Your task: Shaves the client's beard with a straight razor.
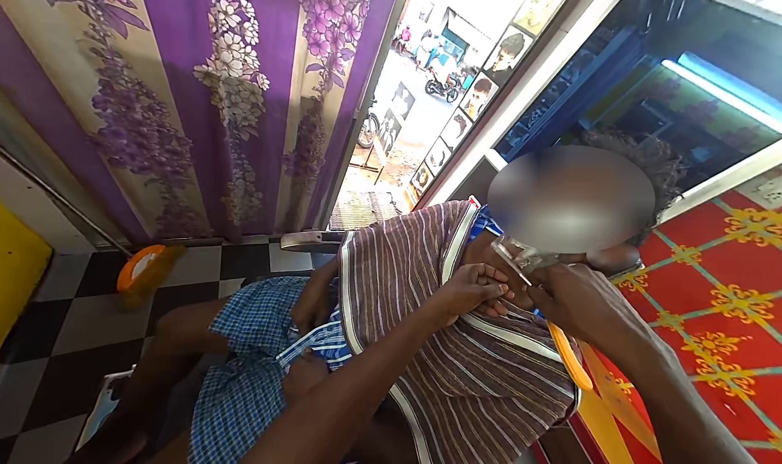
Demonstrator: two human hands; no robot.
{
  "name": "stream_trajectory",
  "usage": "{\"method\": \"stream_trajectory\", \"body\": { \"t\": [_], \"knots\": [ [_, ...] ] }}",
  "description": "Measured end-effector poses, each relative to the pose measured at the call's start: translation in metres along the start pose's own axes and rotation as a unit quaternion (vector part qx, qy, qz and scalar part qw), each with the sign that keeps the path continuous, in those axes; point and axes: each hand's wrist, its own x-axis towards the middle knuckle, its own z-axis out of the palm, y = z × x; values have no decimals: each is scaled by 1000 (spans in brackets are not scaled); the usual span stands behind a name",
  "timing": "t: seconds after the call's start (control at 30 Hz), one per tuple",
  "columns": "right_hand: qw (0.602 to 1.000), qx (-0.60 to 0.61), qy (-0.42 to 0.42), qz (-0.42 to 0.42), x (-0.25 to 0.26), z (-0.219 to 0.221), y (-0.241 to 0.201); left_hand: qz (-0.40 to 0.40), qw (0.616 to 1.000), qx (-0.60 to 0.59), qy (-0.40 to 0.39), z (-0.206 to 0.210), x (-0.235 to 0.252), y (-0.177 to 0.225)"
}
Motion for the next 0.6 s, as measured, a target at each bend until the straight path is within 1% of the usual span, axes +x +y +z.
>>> {"method": "stream_trajectory", "body": {
  "t": [0.03, 0.1, 0.3, 0.37, 0.47, 0.53, 0.6],
  "knots": [
    [1000, 2, -28, -1, 2, 1, -1, 0, 1000, 2, -1, 0, 0, 0],
    [999, 1, -41, 1, 4, 4, 0, 1, 1000, 3, -2, 0, 0, 1],
    [999, 22, 34, 9, 1, -2, 6, 2, 1000, 12, -3, 1, -2, 1],
    [999, 24, 44, 6, 0, 0, 2, 6, 1000, 10, 0, 0, -3, 0],
    [1000, 30, 0, 5, 1, 8, -12, 18, 1000, -9, 20, 1, -6, -1],
    [999, 30, -28, 20, 2, 14, -20, 17, 1000, -6, 15, 0, -7, -2],
    [999, 26, -17, 28, 3, 18, -22, 8, 1000, -1, 3, -1, -7, -1]
  ]
}}
